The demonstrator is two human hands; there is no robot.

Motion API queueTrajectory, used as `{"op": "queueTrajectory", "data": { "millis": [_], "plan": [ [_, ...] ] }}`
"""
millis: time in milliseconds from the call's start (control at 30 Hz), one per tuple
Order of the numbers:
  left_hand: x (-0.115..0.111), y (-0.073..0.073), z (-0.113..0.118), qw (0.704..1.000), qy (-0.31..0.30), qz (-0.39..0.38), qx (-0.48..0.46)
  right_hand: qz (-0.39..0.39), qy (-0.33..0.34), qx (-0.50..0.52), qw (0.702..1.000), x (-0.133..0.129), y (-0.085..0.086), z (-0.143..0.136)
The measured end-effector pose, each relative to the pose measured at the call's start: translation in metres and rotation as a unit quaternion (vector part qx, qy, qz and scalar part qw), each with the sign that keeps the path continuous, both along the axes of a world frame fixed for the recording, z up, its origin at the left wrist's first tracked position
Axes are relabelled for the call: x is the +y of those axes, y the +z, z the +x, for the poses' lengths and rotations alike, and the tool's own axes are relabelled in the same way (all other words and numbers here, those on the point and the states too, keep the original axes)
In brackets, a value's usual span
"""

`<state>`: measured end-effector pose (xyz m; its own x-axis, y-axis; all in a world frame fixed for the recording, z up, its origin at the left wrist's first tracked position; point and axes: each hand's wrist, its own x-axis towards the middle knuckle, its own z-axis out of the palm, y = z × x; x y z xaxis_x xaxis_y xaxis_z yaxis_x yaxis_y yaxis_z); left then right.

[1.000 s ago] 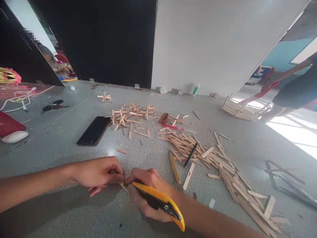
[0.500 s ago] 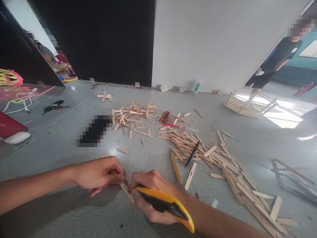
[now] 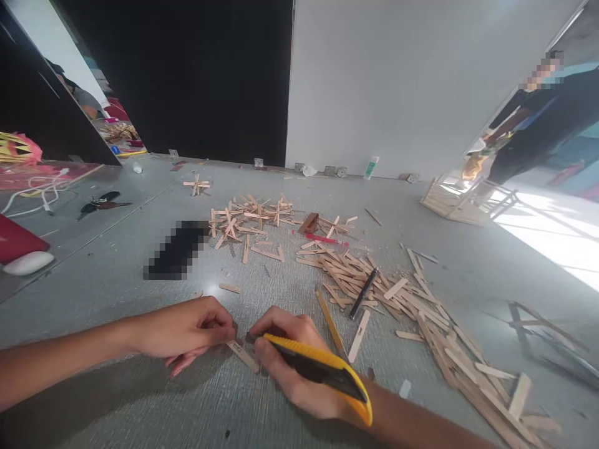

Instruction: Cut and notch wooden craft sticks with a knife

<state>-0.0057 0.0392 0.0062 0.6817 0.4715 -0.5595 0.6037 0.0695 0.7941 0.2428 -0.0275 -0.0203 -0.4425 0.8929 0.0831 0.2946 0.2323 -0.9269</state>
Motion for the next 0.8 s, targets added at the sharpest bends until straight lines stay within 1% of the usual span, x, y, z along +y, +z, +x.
{"op": "queueTrajectory", "data": {
  "millis": [100, 200, 267, 333, 400, 500, 567, 667, 733, 800],
  "plan": [
    [-0.004, -0.004, 0.000, 0.998, 0.048, 0.010, -0.028, -0.027, -0.044, 0.043, 0.998, 0.002, -0.005, -0.001],
    [-0.010, -0.006, 0.002, 0.995, 0.089, 0.029, -0.023, -0.032, -0.093, 0.093, 0.991, 0.003, -0.010, -0.004],
    [-0.016, -0.004, 0.003, 0.993, 0.105, 0.049, -0.012, -0.036, -0.117, 0.106, 0.987, 0.004, -0.012, -0.006],
    [-0.022, 0.001, 0.005, 0.992, 0.102, 0.081, -0.003, -0.036, -0.127, 0.100, 0.986, 0.003, -0.014, -0.006],
    [-0.027, 0.007, 0.006, 0.991, 0.078, 0.111, 0.004, -0.033, -0.128, 0.079, 0.988, 0.003, -0.015, -0.006],
    [-0.026, 0.012, 0.004, 0.984, 0.050, 0.172, 0.019, -0.036, -0.118, 0.073, 0.990, 0.003, -0.015, -0.005],
    [-0.021, 0.009, 0.002, 0.968, 0.050, 0.244, 0.028, -0.046, -0.107, 0.078, 0.990, 0.003, -0.013, -0.004],
    [-0.020, -0.001, -0.001, 0.933, 0.070, 0.351, 0.047, -0.074, -0.094, 0.084, 0.989, 0.004, -0.008, -0.004],
    [-0.027, -0.008, -0.001, 0.899, 0.073, 0.428, 0.058, -0.097, -0.098, 0.101, 0.985, 0.003, -0.004, -0.004],
    [-0.040, -0.015, 0.002, 0.855, 0.029, 0.517, 0.038, -0.112, -0.098, 0.112, 0.983, 0.003, 0.000, -0.003]
  ]
}}
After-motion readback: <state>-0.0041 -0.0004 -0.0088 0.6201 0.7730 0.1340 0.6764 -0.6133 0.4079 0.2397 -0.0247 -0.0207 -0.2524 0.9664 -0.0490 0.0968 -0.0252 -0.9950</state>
